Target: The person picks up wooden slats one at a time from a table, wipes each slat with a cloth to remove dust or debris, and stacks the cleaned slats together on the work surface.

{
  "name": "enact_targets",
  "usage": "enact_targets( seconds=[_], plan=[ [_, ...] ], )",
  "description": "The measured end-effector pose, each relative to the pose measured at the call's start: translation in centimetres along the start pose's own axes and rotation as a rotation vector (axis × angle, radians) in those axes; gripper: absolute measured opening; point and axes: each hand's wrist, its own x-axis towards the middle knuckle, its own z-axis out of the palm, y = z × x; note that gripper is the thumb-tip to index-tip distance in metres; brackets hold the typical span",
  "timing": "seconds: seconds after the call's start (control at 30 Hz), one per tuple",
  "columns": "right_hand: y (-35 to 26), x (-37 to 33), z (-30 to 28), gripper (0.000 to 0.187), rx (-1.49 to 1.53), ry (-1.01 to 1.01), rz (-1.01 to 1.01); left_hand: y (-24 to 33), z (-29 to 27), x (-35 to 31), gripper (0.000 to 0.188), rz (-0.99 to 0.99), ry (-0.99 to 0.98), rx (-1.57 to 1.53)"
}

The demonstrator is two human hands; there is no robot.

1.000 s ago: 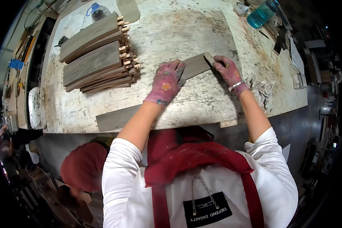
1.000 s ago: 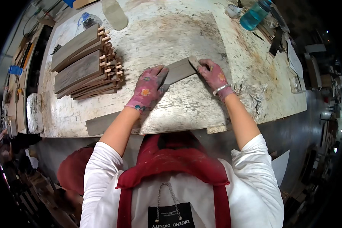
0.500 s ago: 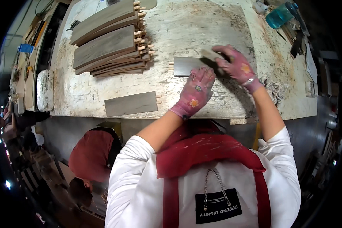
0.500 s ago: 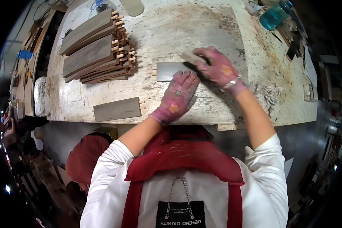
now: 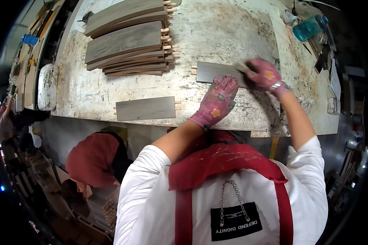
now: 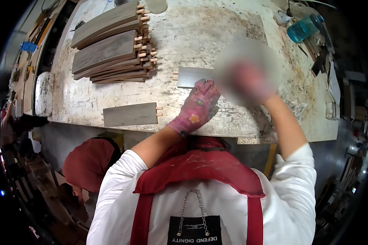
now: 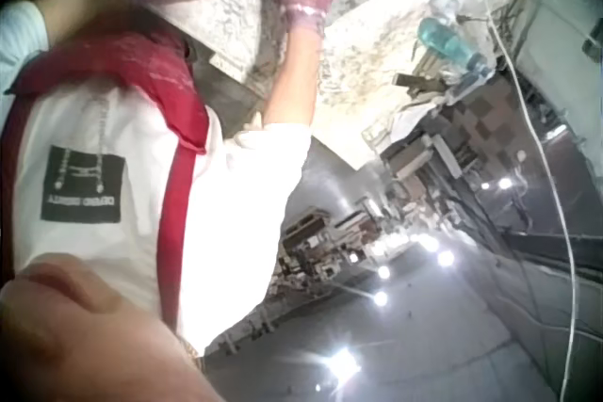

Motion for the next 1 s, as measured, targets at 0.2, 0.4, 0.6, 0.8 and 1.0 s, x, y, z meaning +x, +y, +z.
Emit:
enact_targets(
  seconds=[0.2,0.4,0.6,0.8,1.0],
  plan=[
    [-4.9,0.3,-4.9,0.032,-0.177,0.042,-0.281,-0.3,0.8,-0.9,0.04,-0.01,0.065,-0.018],
    [-5.9,4.3,5.7,0.041,-0.16,0.04,-0.527,-0.2,1.2,-1.1,0.032,-0.086,0.046,-0.141],
    [-6.7,6.3,5.9,0.043,-0.263,0.076,-0.677,0.0,0.2,-1.1,0.028,-0.032,0.14,-0.078],
    [-7.1,6.5,5.5,0.043,-0.31,0.022,-0.725,-0.3,1.6,-1.4,0.028,-0.032,-0.047,0.102],
    [-7.3,6.8,6.2,0.044,-0.262,-0.025,-0.699,0.4,-0.6,-0.8,0.03,-0.239,-0.219,-0.152]
  ],
)
